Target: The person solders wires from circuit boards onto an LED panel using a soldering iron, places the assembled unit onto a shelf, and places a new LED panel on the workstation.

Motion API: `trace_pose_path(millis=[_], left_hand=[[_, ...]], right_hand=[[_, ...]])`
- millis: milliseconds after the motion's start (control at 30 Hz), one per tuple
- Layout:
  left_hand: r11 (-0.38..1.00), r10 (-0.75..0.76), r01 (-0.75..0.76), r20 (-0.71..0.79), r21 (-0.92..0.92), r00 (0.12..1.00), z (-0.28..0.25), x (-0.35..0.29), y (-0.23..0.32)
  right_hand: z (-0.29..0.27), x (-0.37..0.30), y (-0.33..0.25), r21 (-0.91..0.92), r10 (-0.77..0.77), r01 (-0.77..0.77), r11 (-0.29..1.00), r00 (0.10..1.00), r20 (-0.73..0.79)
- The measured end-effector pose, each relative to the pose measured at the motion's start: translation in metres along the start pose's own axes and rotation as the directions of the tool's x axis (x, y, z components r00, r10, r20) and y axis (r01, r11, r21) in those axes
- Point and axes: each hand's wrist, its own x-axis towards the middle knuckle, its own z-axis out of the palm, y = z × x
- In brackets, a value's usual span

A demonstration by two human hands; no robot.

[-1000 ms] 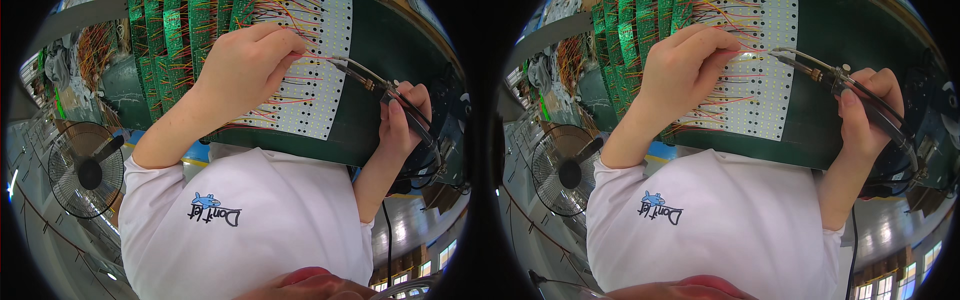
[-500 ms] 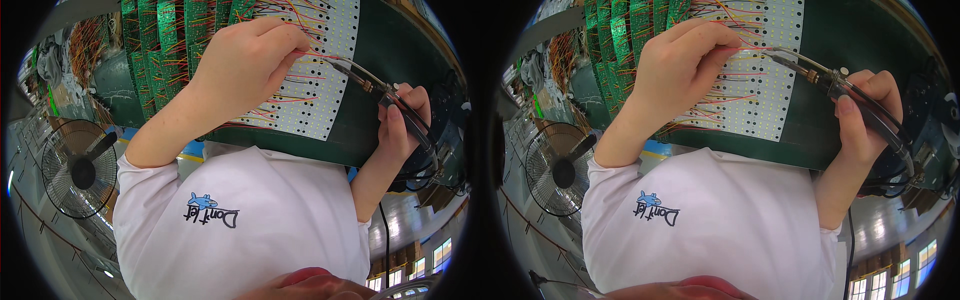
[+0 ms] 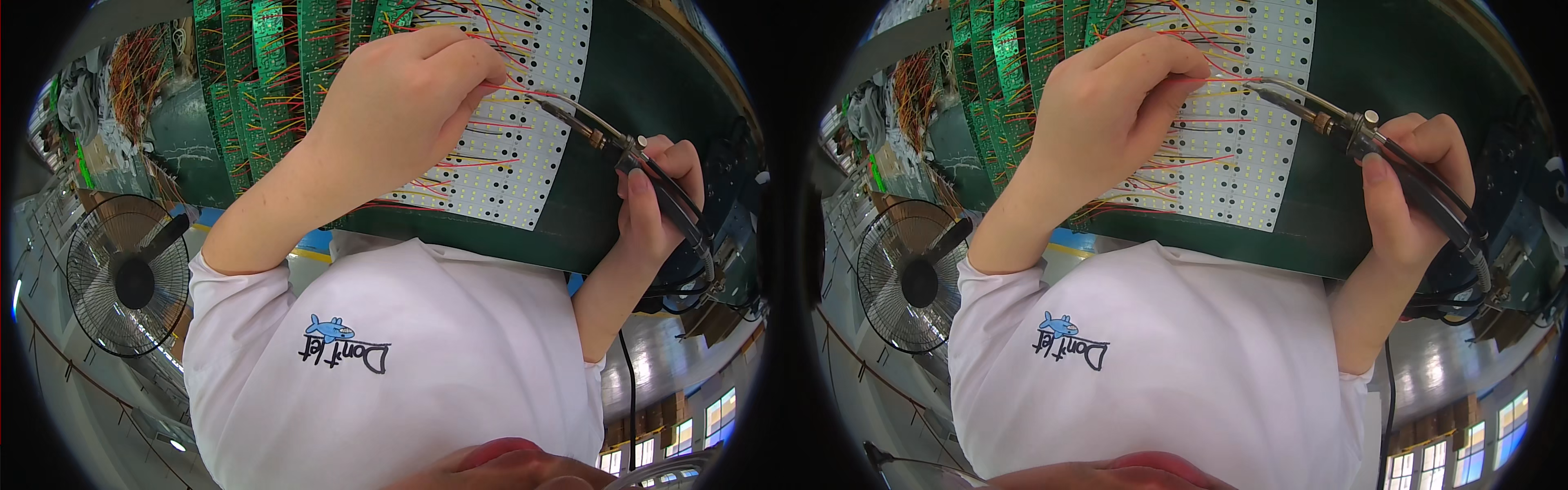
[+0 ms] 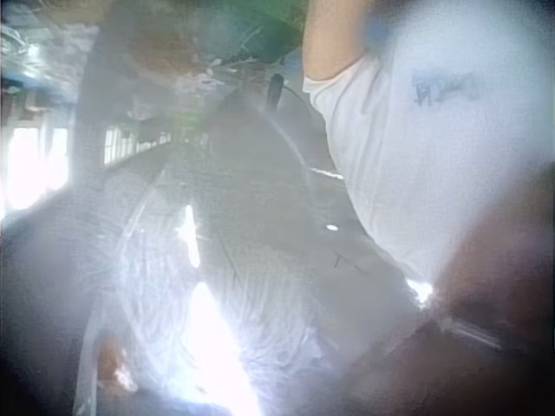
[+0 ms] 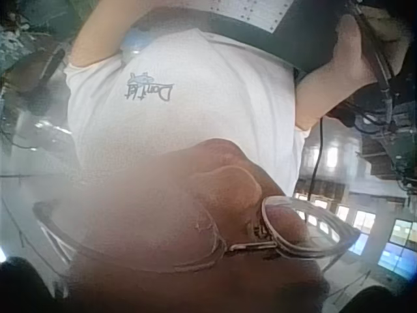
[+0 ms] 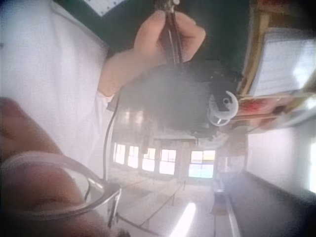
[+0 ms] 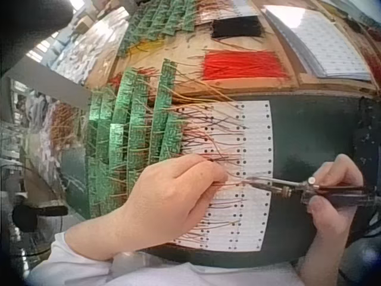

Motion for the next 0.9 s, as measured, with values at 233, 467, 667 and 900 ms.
trace_pose_path(millis=[233,467,667,900], left_hand=[[1.0,-0.011,0.011,0.011,0.009,1.0,-0.001,0.0,-0.001],[0.998,-0.025,0.027,0.046,-0.053,0.999,-0.003,-0.003,-0.001],[0.987,0.161,-0.16,0.015,-0.03,0.987,-0.002,-0.002,-0.01],[0.998,0.062,-0.061,0.068,-0.008,0.996,-0.002,-0.006,-0.004]], right_hand=[[0.0,-0.001,0.002,0.09,-0.007,0.011,0.996,0.999,-0.046],[-0.005,0.0,0.007,0.217,0.019,0.008,0.976,0.992,-0.121],[-0.008,-0.003,0.009,0.292,-0.003,0.027,0.956,0.997,-0.082],[-0.005,-0.006,0.004,0.187,0.016,-0.002,0.982,0.997,-0.075]])
